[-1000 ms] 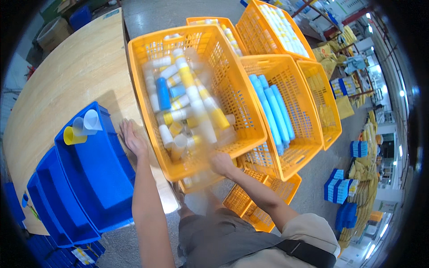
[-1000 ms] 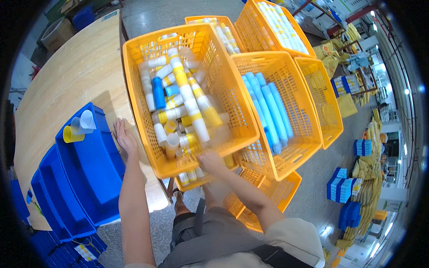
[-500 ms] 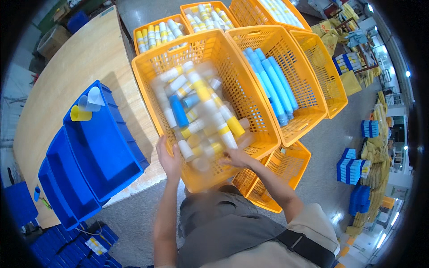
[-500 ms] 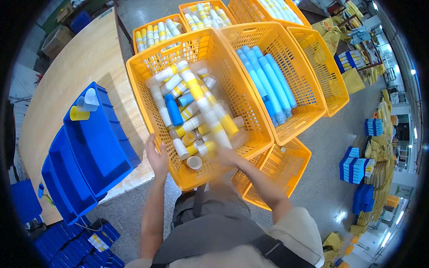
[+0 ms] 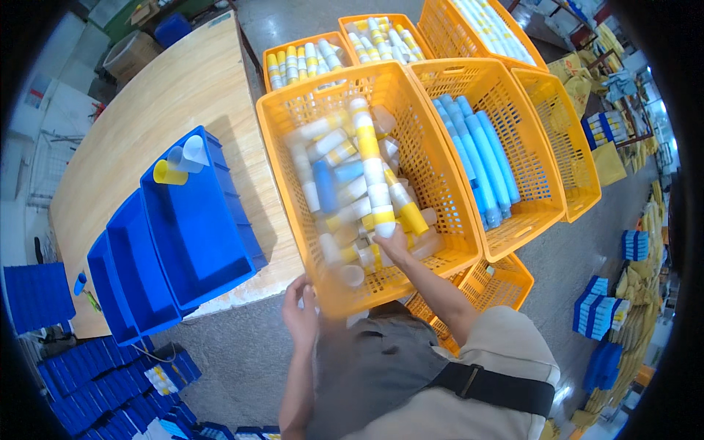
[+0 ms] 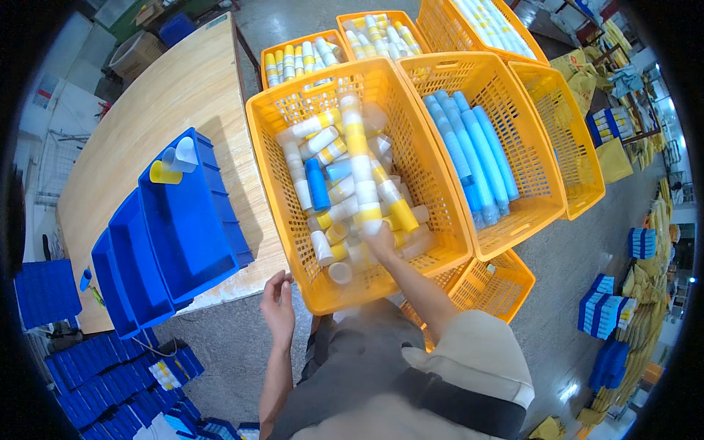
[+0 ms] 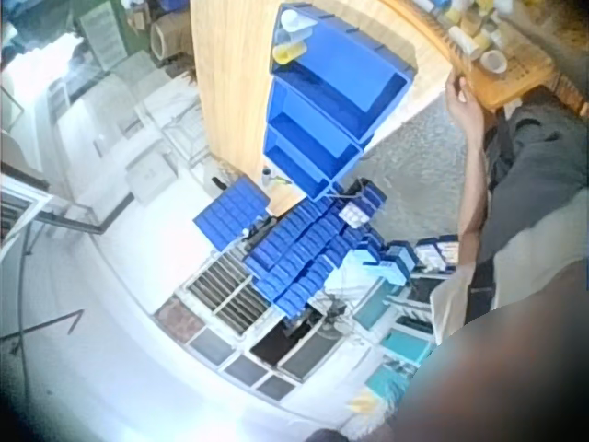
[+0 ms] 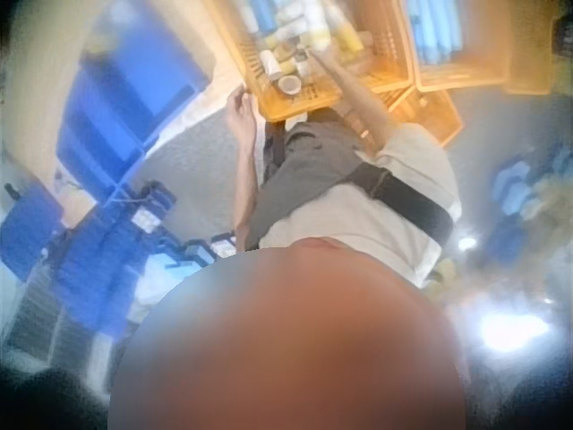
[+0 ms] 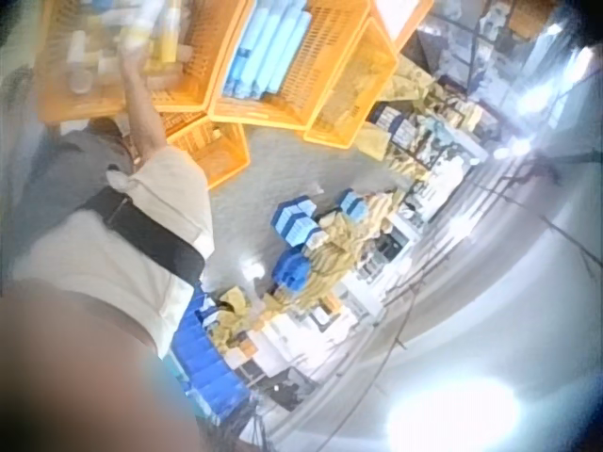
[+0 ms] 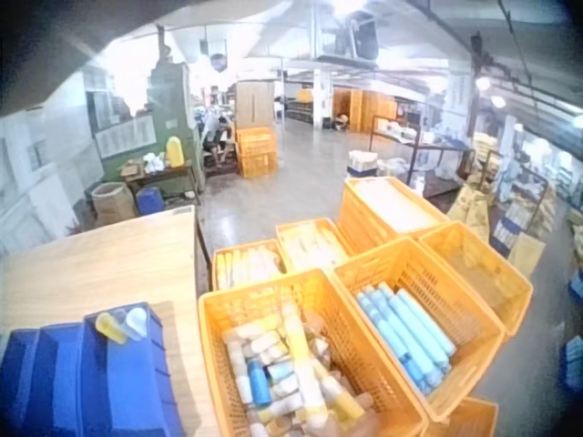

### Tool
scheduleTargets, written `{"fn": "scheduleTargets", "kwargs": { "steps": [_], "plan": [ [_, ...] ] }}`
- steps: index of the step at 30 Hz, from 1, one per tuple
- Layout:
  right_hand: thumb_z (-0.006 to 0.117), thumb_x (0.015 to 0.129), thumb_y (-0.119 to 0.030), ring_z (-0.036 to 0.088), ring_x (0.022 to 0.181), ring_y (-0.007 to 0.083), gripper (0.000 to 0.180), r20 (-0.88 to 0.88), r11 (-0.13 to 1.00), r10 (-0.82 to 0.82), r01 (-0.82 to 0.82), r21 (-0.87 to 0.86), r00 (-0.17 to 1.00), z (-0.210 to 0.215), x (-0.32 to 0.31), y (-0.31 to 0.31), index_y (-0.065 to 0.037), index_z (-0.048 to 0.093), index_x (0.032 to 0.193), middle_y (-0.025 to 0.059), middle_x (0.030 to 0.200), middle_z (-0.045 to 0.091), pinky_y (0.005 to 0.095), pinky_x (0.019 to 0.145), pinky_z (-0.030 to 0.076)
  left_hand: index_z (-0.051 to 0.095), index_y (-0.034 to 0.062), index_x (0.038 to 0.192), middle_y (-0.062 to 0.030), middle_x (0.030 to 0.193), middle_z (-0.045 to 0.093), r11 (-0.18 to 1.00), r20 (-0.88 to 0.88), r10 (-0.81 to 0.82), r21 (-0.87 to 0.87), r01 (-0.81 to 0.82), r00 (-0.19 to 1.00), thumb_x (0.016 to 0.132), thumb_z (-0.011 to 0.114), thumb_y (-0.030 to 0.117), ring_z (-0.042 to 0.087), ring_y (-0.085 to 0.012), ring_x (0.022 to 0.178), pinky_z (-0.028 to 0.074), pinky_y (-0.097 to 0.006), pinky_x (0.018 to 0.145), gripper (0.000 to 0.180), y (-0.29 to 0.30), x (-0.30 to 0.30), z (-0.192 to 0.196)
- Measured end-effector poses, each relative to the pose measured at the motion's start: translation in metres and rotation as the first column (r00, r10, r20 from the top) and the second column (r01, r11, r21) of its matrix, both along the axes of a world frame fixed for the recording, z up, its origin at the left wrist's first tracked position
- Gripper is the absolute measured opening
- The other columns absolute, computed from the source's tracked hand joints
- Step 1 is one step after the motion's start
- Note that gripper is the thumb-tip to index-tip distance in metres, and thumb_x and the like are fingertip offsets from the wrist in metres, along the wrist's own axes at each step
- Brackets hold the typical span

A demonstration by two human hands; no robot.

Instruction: The person repeatedly picks up stacks of white and yellow plastic cups and places them one by one into blue trays. They move between a wooden table and a nearby machine, filling multiple trays and occasionally carrying them to other locations.

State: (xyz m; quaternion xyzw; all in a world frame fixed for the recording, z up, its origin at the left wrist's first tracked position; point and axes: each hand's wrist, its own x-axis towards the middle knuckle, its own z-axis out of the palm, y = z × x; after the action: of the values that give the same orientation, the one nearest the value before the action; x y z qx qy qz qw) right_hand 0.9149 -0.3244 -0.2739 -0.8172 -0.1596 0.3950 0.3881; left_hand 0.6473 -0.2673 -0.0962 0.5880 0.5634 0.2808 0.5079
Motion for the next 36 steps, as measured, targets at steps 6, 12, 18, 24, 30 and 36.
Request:
{"fn": "scheduleTargets", "kwargs": {
  "steps": [6, 12, 18, 24, 30, 36],
  "plan": [
    [0.084, 0.073, -0.016, 0.062, 0.108, 0.0284, 0.07, 0.197, 0.922, 0.054, -0.124, 0.366, 0.979, 0.128, -0.082, -0.005, 0.0, 0.047, 0.131, 0.0168, 0.117, 0.062, 0.0407, 0.092, 0.05, 0.05, -0.0007, 0.139, -0.0169, 0.133, 0.058, 0.996, 0.447, -0.052, -0.045, 0.08, 0.893, 0.1, 0.059, 0.021, 0.054, -0.0234, 0.126, 0.042, -0.038, 0.107, 0.046, 0.075, 0.013, 0.036],
    [0.083, 0.071, -0.012, 0.062, 0.105, 0.0369, 0.064, 0.468, 0.787, 0.215, -0.436, 0.436, 0.857, 0.212, -0.202, 0.054, -0.004, 0.053, 0.127, 0.0181, 0.115, 0.063, 0.0426, 0.093, 0.049, 0.048, -0.0002, 0.135, -0.0138, 0.121, 0.063, 0.99, 0.63, -0.142, 0.086, 0.112, 0.763, 0.077, 0.083, 0.014, 0.063, -0.0272, 0.112, 0.05, -0.041, 0.098, 0.07, 0.138, -0.042, 0.095],
    [0.087, 0.066, -0.015, 0.061, 0.106, 0.0353, 0.06, 0.669, 0.664, -0.112, -0.446, 0.6, 0.735, 0.244, -0.319, 0.166, -0.009, 0.058, 0.119, 0.0116, 0.114, 0.064, 0.0457, 0.092, 0.045, 0.048, -0.0023, 0.137, -0.0214, 0.128, 0.06, 0.939, 0.687, 0.072, 0.197, -0.281, 0.723, 0.097, 0.058, 0.03, 0.06, -0.0327, 0.118, 0.044, -0.049, 0.105, 0.053, 0.191, -0.163, 0.139],
    [0.088, 0.065, -0.01, 0.059, 0.113, 0.0324, 0.063, 0.501, 0.502, 0.016, -0.441, 0.744, 0.865, 0.248, -0.362, 0.237, -0.015, 0.057, 0.12, 0.0114, 0.118, 0.063, 0.0458, 0.106, 0.04, 0.043, 0.0043, 0.145, -0.0255, 0.146, 0.047, 0.924, 0.899, 0.269, -0.342, 0.17, 0.347, 0.095, 0.037, 0.073, 0.042, -0.039, 0.14, 0.031, -0.058, 0.117, 0.086, 0.235, -0.267, 0.147],
    [0.063, 0.09, 0.0, 0.057, 0.126, 0.0295, 0.039, 0.058, 0.459, 0.17, -0.131, 0.879, 0.984, 0.23, -0.355, 0.297, -0.009, 0.056, 0.128, 0.0129, 0.128, 0.062, 0.0383, 0.107, 0.046, 0.045, -0.0027, 0.137, -0.0206, 0.114, 0.063, 0.598, 0.615, 0.26, -0.708, 0.375, 0.744, 0.106, 0.04, 0.046, 0.069, -0.0254, 0.088, 0.061, -0.036, 0.078, 0.058, 0.271, -0.254, 0.14],
    [0.065, 0.095, -0.045, 0.069, 0.097, 0.0263, 0.049, -0.94, 0.826, 0.333, 0.456, 0.33, 0.077, 0.212, -0.337, 0.366, -0.011, 0.046, 0.126, 0.0148, 0.105, 0.068, 0.0442, 0.084, 0.059, 0.038, -0.006, 0.142, -0.0286, 0.123, 0.055, 0.572, 0.657, 0.455, -0.733, 0.368, 0.601, 0.102, 0.048, 0.044, 0.063, -0.0344, 0.099, 0.06, -0.042, 0.079, 0.065, 0.294, -0.214, 0.152]
  ]
}}
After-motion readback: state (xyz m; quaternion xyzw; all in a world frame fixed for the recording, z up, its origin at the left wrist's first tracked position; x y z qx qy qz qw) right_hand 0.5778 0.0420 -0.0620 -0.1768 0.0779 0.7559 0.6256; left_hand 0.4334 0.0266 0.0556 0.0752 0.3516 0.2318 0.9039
